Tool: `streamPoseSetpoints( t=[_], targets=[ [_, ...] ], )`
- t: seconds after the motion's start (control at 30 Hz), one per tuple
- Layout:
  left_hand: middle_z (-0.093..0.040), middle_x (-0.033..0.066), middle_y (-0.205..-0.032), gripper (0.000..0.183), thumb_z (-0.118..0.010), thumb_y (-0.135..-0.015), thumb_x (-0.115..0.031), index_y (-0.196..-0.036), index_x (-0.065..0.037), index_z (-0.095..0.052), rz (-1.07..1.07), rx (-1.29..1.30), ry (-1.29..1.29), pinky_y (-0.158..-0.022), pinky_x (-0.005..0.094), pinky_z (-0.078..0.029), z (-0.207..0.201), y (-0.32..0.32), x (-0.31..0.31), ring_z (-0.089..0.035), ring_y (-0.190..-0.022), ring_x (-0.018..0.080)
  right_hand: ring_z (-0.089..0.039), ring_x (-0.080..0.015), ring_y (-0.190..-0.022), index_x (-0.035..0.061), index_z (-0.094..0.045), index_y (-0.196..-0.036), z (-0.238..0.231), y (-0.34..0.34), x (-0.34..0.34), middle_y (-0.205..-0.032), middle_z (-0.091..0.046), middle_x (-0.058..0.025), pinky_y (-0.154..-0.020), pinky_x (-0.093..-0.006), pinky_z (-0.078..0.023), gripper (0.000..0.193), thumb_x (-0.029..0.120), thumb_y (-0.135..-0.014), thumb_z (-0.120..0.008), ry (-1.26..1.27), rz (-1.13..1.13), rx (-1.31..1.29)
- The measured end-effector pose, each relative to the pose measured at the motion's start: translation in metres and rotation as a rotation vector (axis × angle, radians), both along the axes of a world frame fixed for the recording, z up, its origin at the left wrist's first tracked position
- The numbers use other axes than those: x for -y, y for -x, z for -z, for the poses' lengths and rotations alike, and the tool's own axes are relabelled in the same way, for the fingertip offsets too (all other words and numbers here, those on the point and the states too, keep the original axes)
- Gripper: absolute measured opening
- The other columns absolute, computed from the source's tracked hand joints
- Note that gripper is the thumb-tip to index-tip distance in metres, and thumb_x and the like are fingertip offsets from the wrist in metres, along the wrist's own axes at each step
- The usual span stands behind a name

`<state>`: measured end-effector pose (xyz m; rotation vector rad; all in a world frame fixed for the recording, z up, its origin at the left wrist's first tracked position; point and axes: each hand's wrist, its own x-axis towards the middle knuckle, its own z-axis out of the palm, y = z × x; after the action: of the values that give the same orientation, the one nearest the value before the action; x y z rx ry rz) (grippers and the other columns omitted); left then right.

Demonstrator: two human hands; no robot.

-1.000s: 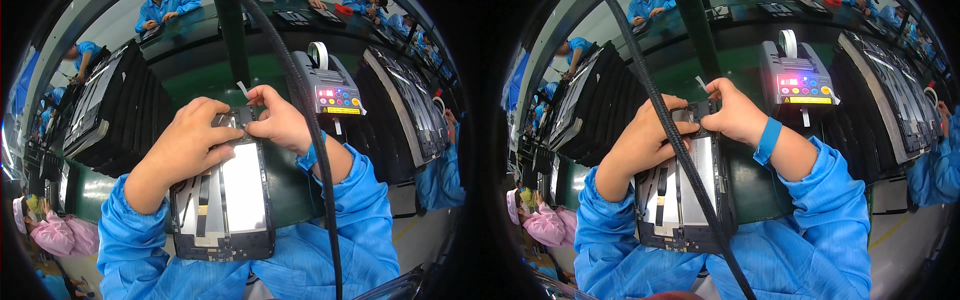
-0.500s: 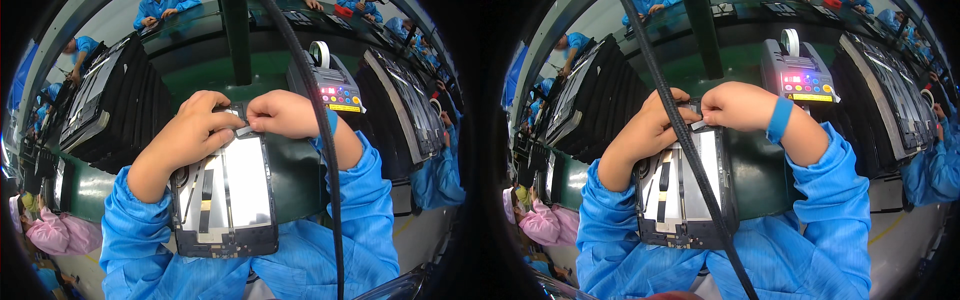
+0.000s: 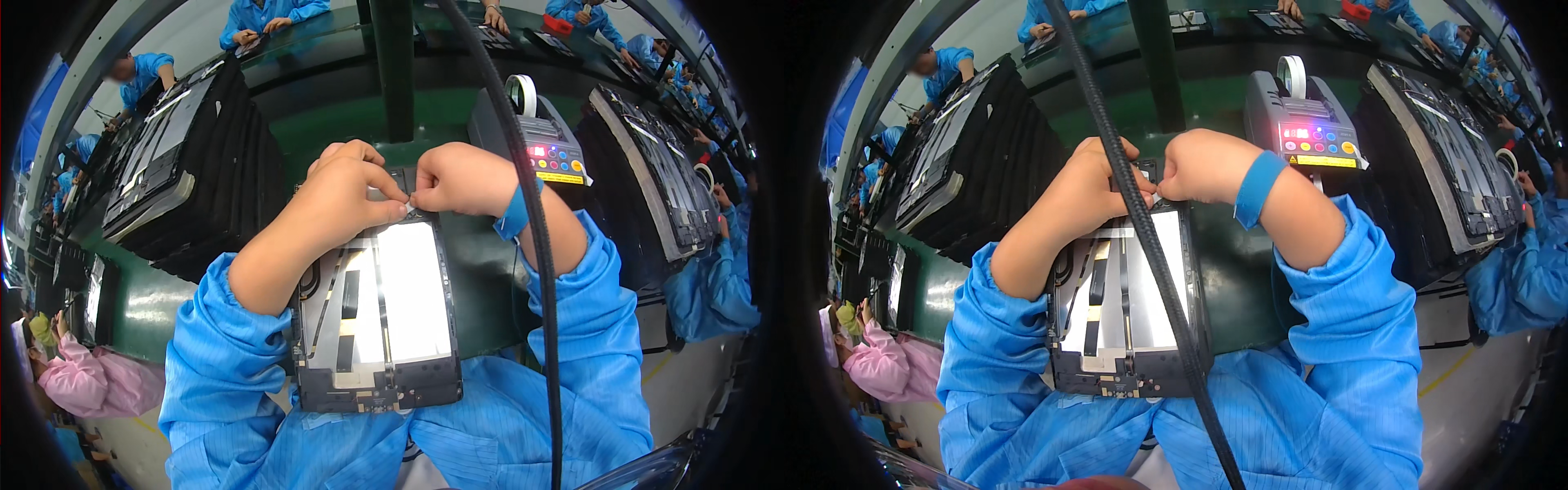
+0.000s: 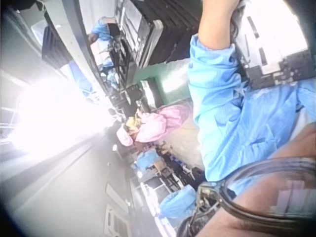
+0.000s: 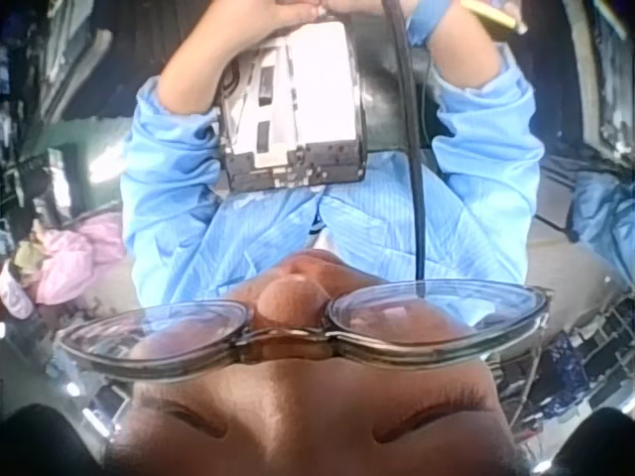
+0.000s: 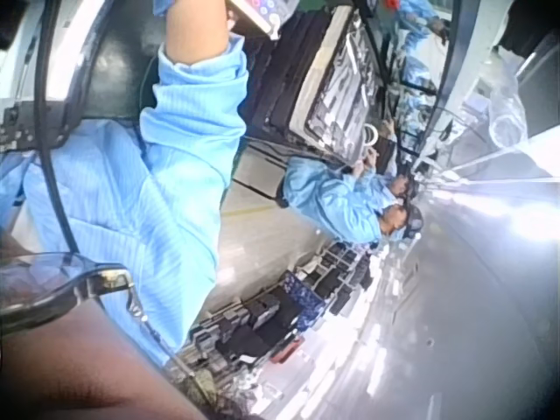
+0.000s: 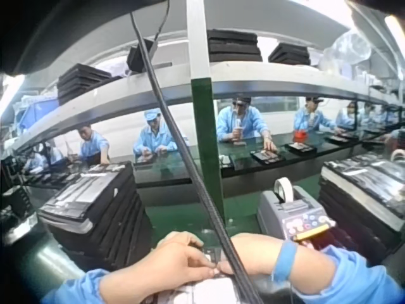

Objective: The person applies white adhesive tape to the internal components of a black electronic device chassis. They then load a roll of tape into a dispensing machine and pull the tape through the mechanism.

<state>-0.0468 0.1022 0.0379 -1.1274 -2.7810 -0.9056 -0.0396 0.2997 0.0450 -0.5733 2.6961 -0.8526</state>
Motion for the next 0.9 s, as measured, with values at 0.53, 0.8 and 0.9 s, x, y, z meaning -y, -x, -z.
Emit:
streamPoseSetpoints(
  t=[0.53, 0.8, 0.9],
  targets=[
    [-0.006, 0.0346, -0.146, 0.115, -0.072, -0.070, -0.054, -0.142, 0.008, -0.007, 0.138, 0.251, -0.418, -0.110, 0.0493, -0.010, 0.045, -0.153, 0.118, -0.003, -0.138, 0.0448, -0.011, -0.0371, -0.140, -0.0020, -0.009, -0.145, 0.074, -0.177, 0.023, -0.148, -0.012, -0.0282, -0.111, -0.0414, -0.012, 0.093, 0.058, -0.086, -0.049, 0.394, 0.126, -0.292],
    [0.001, 0.0399, -0.143, 0.123, -0.066, -0.068, -0.066, -0.140, 0.012, -0.005, 0.205, -0.114, -0.412, -0.107, 0.0562, -0.006, -0.023, -0.154, 0.128, 0.003, -0.135, 0.0524, -0.022, -0.0344, -0.136, 0.0002, 0.004, -0.145, -0.005, -0.167, 0.072, -0.150, -0.012, -0.0215, -0.110, -0.0424, -0.021, 0.105, 0.056, -0.081, -0.059, 1.148, 0.036, -0.109],
    [-0.010, 0.0322, -0.144, 0.113, -0.054, -0.073, -0.070, -0.139, 0.012, -0.014, 0.177, -0.227, -0.448, -0.108, 0.0492, -0.010, -0.077, -0.133, 0.152, -0.008, -0.135, 0.0429, -0.031, -0.0328, -0.133, -0.0002, 0.001, -0.145, -0.039, -0.127, 0.090, -0.147, -0.020, -0.0231, -0.107, -0.0410, -0.028, 0.094, 0.045, -0.086, -0.055, 1.089, -0.111, -0.260]
  ],
)
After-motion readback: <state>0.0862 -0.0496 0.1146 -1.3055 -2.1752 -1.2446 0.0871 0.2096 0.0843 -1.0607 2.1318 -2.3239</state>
